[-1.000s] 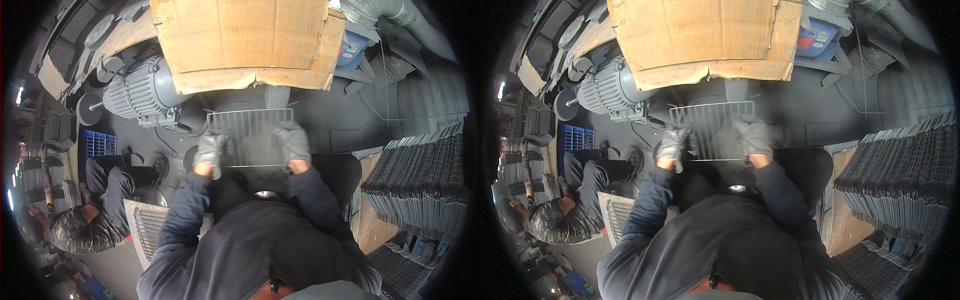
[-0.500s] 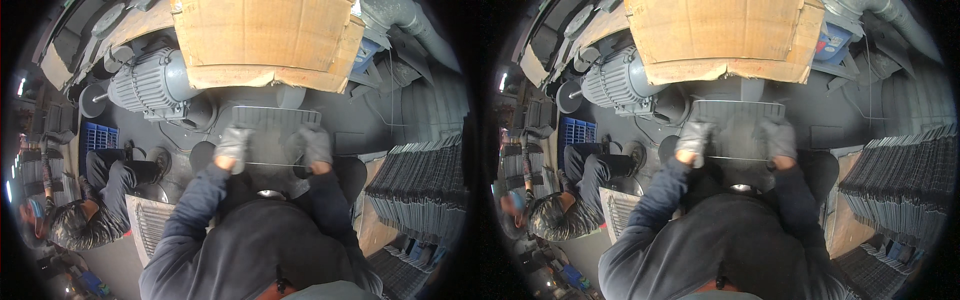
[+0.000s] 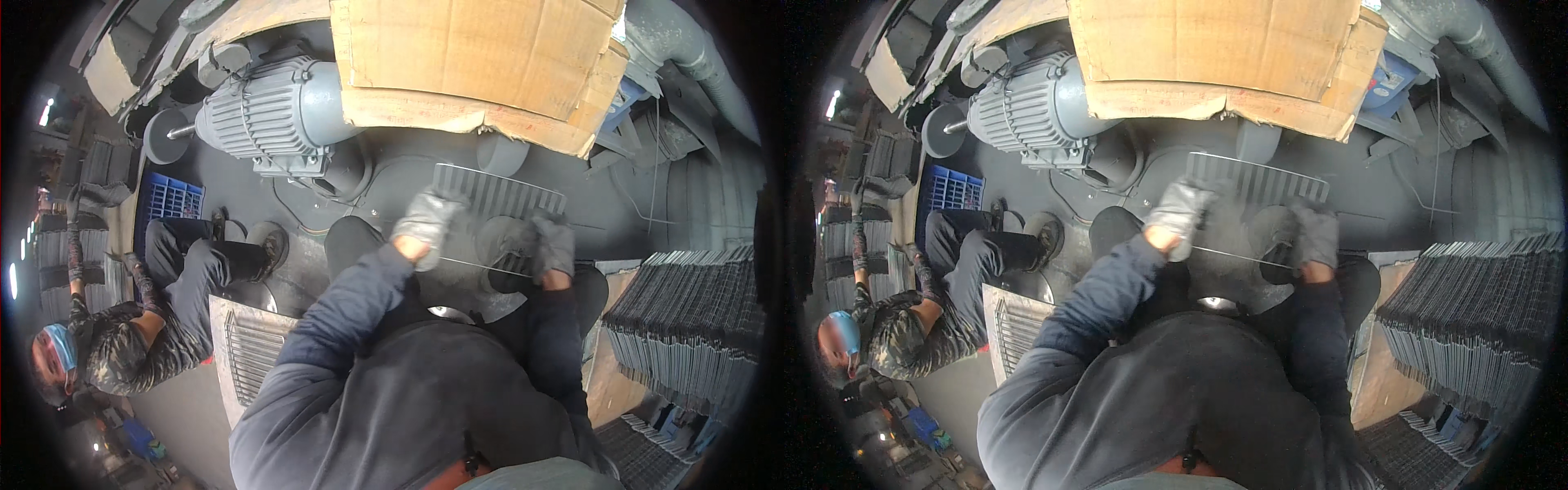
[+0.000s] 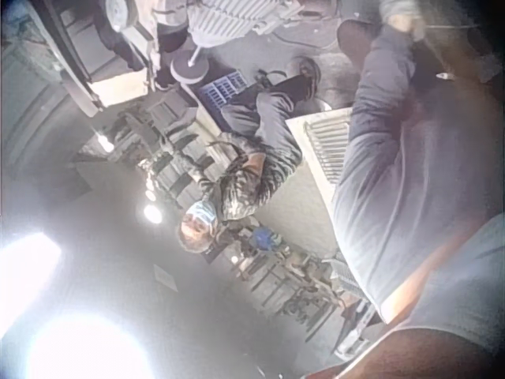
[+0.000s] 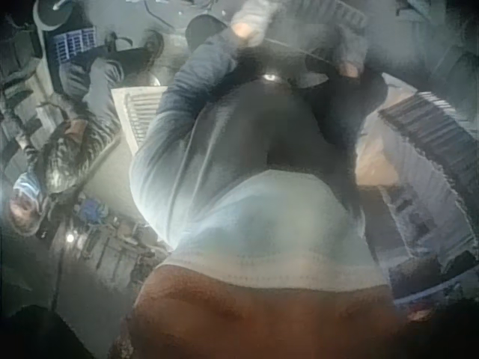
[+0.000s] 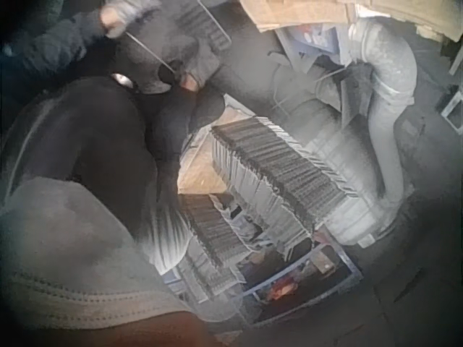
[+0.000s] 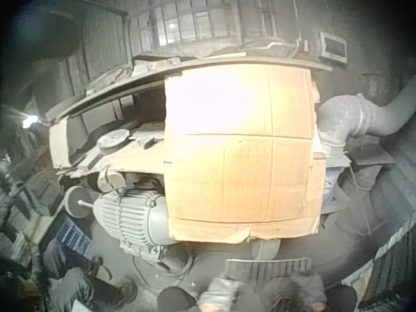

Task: The recorder is grinding and polishing the edges of metal wire grates using a bench grinder in an industrial workshop.

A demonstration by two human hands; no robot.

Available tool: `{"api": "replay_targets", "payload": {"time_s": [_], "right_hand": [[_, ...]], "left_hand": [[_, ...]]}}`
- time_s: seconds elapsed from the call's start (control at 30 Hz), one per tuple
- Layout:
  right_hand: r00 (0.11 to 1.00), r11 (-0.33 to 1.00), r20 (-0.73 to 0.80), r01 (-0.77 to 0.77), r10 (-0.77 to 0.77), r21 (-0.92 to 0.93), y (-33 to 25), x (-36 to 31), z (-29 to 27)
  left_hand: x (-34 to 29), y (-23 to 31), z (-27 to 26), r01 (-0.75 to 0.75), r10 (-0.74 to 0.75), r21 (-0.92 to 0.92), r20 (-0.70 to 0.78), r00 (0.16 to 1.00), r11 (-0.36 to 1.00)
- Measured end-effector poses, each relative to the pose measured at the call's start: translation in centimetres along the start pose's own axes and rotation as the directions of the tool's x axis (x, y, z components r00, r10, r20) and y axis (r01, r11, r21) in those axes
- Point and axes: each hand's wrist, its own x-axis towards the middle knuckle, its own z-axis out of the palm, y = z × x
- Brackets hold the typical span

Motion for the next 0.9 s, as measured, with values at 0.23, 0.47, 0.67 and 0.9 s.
{"api": "replay_targets", "payload": {"time_s": [0.23, 0.47, 0.67, 0.9], "right_hand": [[0.953, 0.970, 0.187, -0.243, 0.239, 0.002, -1.7, 0.3, 7.3], [0.964, 0.885, 0.254, 0.183, -0.077, -0.429, -3.5, -3.6, -4.7], [0.984, 0.930, 0.176, 0.085, -0.023, -0.357, -4.8, -5.8, -7.7], [0.910, 0.987, 0.411, 0.026, 0.043, -0.159, -2.6, -1.6, 4.9]], "left_hand": [[-4.9, 0.1, -10.6, -0.194, 0.049, 0.610, 0.246, 0.968, 0.768], [-2.7, 0.1, -1.4, -0.404, 0.286, 0.231, 0.413, 0.865, 0.885], [-2.2, 1.2, 1.4, -0.552, 0.367, 0.390, 0.454, 0.812, 0.738], [-5.5, 4.2, -9.5, 0.278, -0.248, -0.394, 0.127, 0.960, 0.876]]}}
